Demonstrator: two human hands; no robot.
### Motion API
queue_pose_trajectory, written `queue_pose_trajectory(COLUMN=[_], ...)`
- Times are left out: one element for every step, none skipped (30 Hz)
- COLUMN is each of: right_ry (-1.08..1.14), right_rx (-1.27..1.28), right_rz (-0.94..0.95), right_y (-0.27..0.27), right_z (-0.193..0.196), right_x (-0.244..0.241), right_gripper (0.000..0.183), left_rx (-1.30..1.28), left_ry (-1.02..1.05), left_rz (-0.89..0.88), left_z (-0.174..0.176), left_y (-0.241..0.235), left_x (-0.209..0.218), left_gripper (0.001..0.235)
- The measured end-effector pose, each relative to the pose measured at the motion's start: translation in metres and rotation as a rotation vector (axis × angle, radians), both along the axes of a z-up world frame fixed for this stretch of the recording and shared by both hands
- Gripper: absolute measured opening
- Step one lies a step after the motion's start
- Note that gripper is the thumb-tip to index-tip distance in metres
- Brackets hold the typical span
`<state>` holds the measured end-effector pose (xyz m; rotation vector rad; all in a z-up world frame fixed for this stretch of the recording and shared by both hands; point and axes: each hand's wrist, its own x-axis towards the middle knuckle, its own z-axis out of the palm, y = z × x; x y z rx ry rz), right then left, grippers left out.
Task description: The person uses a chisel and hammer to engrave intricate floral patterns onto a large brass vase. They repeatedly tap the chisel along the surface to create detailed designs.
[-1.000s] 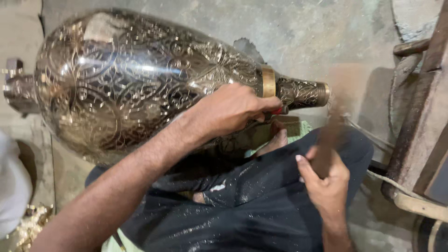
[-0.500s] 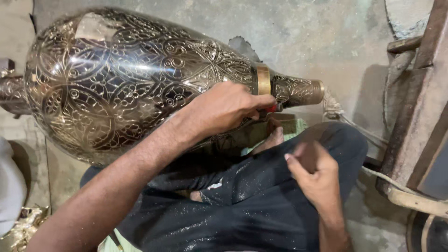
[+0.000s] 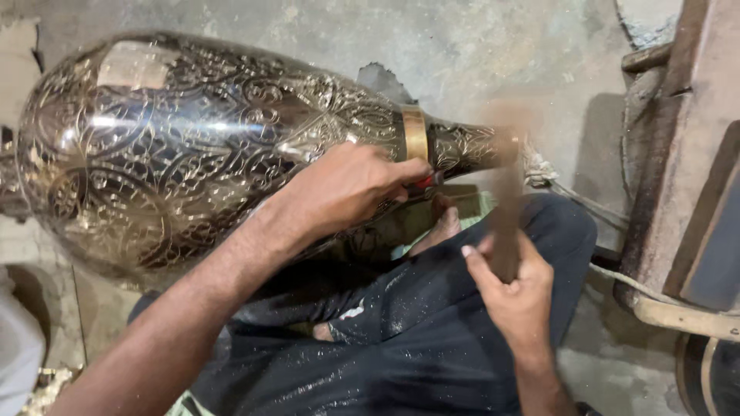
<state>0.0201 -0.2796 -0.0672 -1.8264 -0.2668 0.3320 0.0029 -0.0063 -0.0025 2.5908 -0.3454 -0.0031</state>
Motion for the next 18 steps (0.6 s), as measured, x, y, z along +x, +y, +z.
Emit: queue_pose_trajectory(right_ry=[0.078,-0.01,-0.1,-0.194,-0.109,-0.026,0.055,-0.019,-0.093,-0.175,-0.118,-0.065,-0.011,0.017,0.046,0.07,0.023,-0.022], right_rx=[0.166,0.018,-0.129,-0.266,-0.147,-0.029,0.09,0.027,-0.035,-0.089,-0.088,-0.084,-0.078,-0.022,0.035,0.098,-0.024,-0.146], right_rz=[-0.098,0.004,0.107,0.202,0.111,0.004,-0.102,-0.001,0.101,0.197,0.136,0.058,-0.02,0.027,0.074,0.123,0.119,0.095], right_y=[0.002,0.0,-0.002,-0.001,-0.001,0.0,0.001,-0.003,-0.006,-0.006,-0.006,-0.004,-0.002,-0.004,-0.005,-0.003,-0.001,0.0], right_z=[0.0,0.002,0.003,0.003,0.002,0.001,0.0,0.0,0.0,-0.001,-0.002,-0.002,-0.003,-0.002,-0.002,-0.002,-0.001,0.001], right_x=[0.0,0.0,-0.001,0.0,0.001,0.002,0.003,0.003,0.001,0.002,0.003,0.003,0.004,0.002,0.0,0.0,0.001,0.0], right_gripper=[0.022,0.021,0.02,0.02,0.02,0.02,0.02,0.019,0.019,0.019,0.018,0.017,0.017,0.017,0.017,0.018,0.017,0.017], left_rx=[0.027,0.045,0.062,0.057,0.051,0.044,0.062,0.07,0.078,0.052,0.025,0.003,0.032,0.049,0.067,0.071,0.075,0.081], left_ry=[0.025,0.057,0.09,0.066,0.042,0.015,0.044,0.085,0.127,0.076,0.025,-0.031,0.003,0.049,0.094,0.096,0.098,0.101], left_rz=[-0.009,0.0,0.008,0.007,0.007,-0.009,-0.018,-0.003,0.011,0.009,0.006,-0.016,-0.021,-0.005,0.011,0.004,-0.002,-0.029], left_z=[0.001,0.0,-0.001,-0.001,0.0,0.001,0.001,-0.001,-0.002,-0.003,-0.002,-0.002,-0.001,-0.002,-0.004,-0.005,-0.005,-0.005], left_y=[0.002,0.001,0.0,0.0,0.001,0.002,0.003,0.001,-0.001,-0.001,0.0,0.002,0.004,0.002,0.001,0.002,0.002,0.003], left_x=[0.003,0.001,-0.001,-0.001,-0.001,0.003,0.007,0.003,-0.002,-0.003,-0.004,0.0,0.004,0.002,-0.001,-0.003,-0.003,-0.001], left_gripper=[0.029,0.028,0.028,0.029,0.03,0.032,0.03,0.028,0.026,0.027,0.027,0.028,0.028,0.028,0.028,0.026,0.023,0.021])
